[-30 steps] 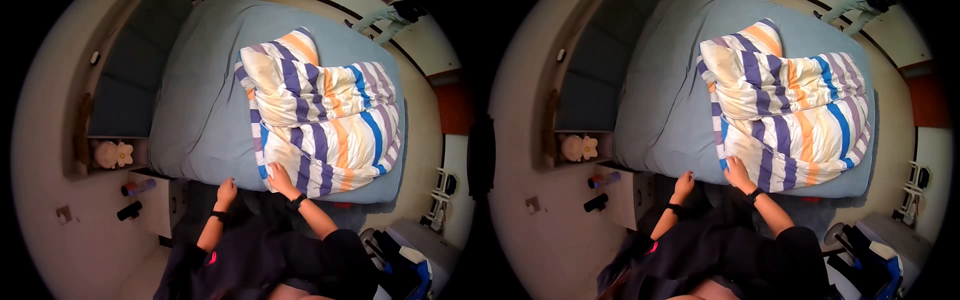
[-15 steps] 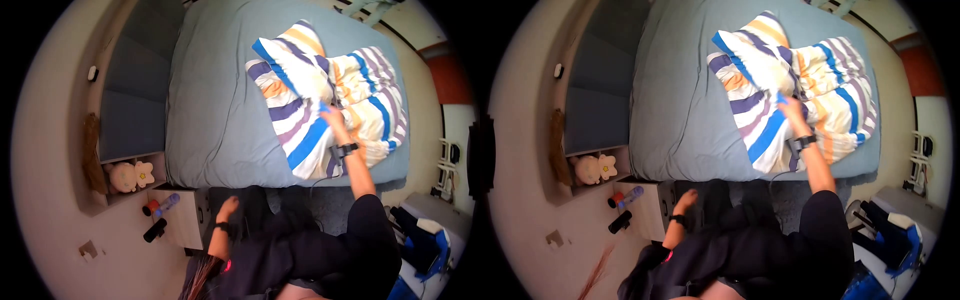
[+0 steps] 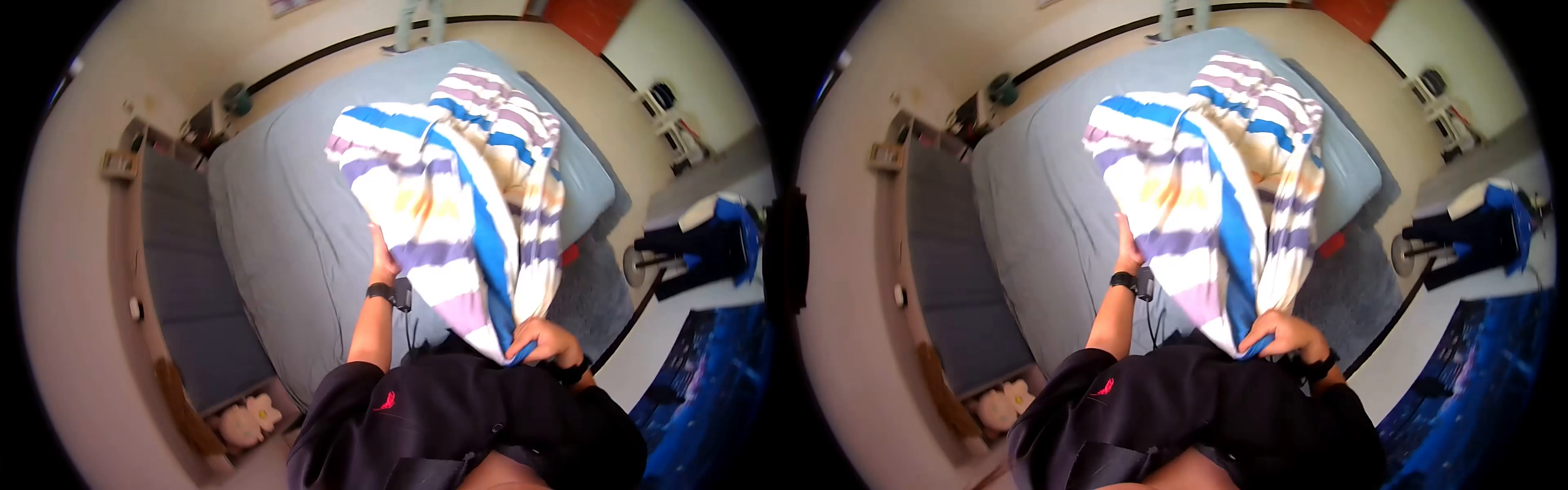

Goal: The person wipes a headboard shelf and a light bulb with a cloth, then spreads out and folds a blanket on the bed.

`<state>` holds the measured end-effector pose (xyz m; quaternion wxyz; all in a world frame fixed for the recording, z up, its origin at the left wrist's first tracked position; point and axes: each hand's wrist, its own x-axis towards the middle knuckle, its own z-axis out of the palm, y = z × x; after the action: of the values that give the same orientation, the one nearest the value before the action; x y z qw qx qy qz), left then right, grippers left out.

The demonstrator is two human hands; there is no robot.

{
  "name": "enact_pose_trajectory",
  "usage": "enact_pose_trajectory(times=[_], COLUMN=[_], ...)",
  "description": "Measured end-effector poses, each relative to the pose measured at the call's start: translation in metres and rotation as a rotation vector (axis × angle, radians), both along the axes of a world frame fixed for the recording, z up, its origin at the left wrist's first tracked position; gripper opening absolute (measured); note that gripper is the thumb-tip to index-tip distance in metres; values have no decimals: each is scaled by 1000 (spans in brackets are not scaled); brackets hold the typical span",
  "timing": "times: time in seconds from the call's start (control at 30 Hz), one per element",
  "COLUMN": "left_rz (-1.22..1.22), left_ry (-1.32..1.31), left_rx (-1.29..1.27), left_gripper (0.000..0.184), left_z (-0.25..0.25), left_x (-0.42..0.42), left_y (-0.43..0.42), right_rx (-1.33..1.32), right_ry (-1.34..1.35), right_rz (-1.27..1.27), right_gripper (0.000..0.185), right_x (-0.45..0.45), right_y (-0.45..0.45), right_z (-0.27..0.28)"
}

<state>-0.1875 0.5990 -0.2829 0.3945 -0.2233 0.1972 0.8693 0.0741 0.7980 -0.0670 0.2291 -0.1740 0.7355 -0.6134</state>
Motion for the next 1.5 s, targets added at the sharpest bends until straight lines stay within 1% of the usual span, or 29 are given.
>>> enact_pose_trajectory(times=[0.03,0.1,0.13,0.17,0.2,0.23,0.27,0.3,0.4,0.43,0.47,0.5,0.57,0.63,0.7,0.8,0.9,0.97,1.07,1.1,1.13,1.2,1.23,1.27,1.3,1.37,1.43,1.47,1.5], left_rz=[-106,-253,-242,-273,-169,-57,-10,32,152,274,393,498,646,795,866,858,811,764,608,478,207,-237,-410,-407,-393,-546,-788,-913,-1044], left_ry=[288,118,44,43,214,387,467,476,546,627,814,725,585,647,568,440,370,259,-154,-160,-29,181,247,657,1069,1138,1020,1066,1107], left_rx=[83,79,-92,-92,-178,-264,-157,-202,-333,-395,-571,-463,-526,-874,-1019,-1074,-961,-735,-354,-424,-639,-1225,-1609,-1620,-1592,-1154,-590,-553,-518], left_gripper=[69,51,39,39,37,35,32,31,32,35,41,50,60,62,62,62,61,61,56,59,59,62,64,64,64,55,47,45,43], left_z=[-20,-90,-114,-107,-100,-87,-57,-13,119,141,160,181,203,186,160,87,-6,-45,-77,-98,-86,-133,-187,-152,-91,-32,-22,-24,-25], left_x=[-3,-7,1,-1,-8,-19,-46,-63,-96,-93,-80,-59,14,65,121,182,230,233,219,219,219,221,205,194,183,178,178,184,190], left_y=[23,54,58,62,54,38,19,-1,-64,-94,-126,-165,-245,-337,-393,-411,-386,-358,-327,-312,-288,-250,-235,-208,-168,-100,-46,-22,-1], right_rx=[-29,-43,-45,-58,-75,-17,85,184,240,229,204,175,158,121,122,233,302,386,410,427,442,494,482,481,479,474,243,106,100], right_ry=[16,-17,-18,-101,-190,-292,-254,-226,-73,37,4,-30,79,142,132,135,68,-50,-237,-200,-162,-65,-2,5,27,57,77,26,42], right_rz=[-48,-179,-216,-434,-643,-817,-854,-883,-651,-592,-512,-429,-276,-168,-86,-71,27,136,184,153,123,97,91,76,166,241,269,236,221], right_gripper=[24,23,23,23,23,26,27,29,33,33,33,34,33,33,32,31,34,34,32,32,33,32,31,31,32,33,34,32,32], right_x=[14,32,40,47,57,61,60,58,17,3,-11,-22,-36,-48,-61,-72,-51,-41,-31,-28,-25,-11,-12,-11,-8,1,6,5,7], right_y=[-4,-5,-6,-4,-1,3,10,16,3,-6,-13,-20,-34,-56,-85,-110,-124,-129,-142,-143,-145,-139,-138,-138,-138,-130,-114,-96,-74], right_z=[-12,-15,-14,-12,-9,-8,-16,-26,-25,-27,-21,-13,-18,-29,-31,-50,-90,-118,-145,-150,-152,-159,-170,-175,-178,-182,-184,-159,-155])
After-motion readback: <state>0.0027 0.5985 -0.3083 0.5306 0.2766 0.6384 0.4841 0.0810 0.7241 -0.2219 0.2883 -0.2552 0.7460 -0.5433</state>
